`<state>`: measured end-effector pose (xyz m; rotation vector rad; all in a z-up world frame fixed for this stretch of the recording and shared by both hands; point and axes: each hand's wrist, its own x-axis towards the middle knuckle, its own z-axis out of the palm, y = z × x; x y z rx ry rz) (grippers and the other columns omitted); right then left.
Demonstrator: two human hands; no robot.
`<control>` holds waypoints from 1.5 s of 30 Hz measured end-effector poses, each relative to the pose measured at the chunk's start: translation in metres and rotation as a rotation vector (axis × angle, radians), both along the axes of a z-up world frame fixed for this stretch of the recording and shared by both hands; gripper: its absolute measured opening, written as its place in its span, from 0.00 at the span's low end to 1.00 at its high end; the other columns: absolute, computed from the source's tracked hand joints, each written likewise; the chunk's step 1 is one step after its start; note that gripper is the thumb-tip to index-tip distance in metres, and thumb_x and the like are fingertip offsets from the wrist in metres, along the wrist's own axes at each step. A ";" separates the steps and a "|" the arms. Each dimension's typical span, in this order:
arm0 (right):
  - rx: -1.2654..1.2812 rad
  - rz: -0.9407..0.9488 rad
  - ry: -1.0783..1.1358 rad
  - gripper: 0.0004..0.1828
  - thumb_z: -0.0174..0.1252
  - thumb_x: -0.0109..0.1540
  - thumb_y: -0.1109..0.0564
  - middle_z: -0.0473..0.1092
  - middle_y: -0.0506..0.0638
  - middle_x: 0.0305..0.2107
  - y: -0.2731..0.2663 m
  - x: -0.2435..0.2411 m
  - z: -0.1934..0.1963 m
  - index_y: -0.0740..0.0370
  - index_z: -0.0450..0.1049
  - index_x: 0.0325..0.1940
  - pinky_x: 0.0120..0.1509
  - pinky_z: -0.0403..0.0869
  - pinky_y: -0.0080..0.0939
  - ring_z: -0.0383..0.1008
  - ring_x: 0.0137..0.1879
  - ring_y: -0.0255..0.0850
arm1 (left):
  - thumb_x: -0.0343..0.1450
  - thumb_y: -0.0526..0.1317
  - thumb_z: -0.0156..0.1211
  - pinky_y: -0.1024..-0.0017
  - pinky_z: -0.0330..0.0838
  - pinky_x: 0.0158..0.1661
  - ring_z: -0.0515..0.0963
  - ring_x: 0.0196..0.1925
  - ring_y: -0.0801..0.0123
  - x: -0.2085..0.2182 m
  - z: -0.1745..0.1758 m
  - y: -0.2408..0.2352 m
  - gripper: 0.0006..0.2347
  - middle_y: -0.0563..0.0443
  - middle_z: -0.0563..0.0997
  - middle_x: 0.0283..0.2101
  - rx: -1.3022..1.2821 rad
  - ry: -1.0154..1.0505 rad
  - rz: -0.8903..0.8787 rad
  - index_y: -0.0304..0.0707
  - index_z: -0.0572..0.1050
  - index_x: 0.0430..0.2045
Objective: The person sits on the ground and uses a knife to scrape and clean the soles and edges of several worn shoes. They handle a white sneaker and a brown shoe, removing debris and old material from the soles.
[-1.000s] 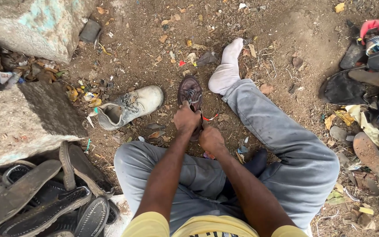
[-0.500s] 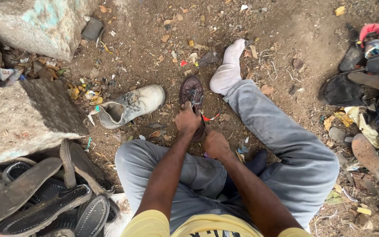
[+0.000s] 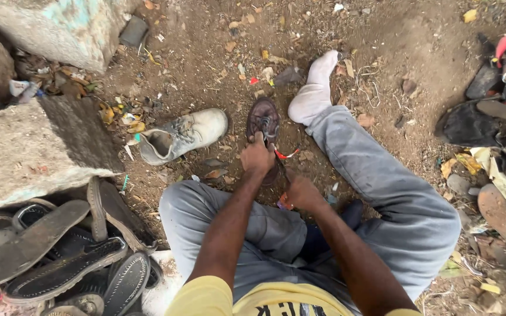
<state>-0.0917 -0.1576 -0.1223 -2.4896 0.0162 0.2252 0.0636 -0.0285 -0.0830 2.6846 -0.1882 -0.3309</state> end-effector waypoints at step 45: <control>0.223 -0.023 -0.088 0.15 0.55 0.64 0.57 0.76 0.64 0.33 0.005 -0.028 0.049 0.67 0.76 0.51 0.42 0.76 0.52 0.78 0.38 0.61 | 0.73 0.48 0.58 0.43 0.74 0.46 0.82 0.45 0.38 0.004 0.008 0.011 0.18 0.33 0.80 0.45 0.006 0.009 -0.088 0.40 0.64 0.51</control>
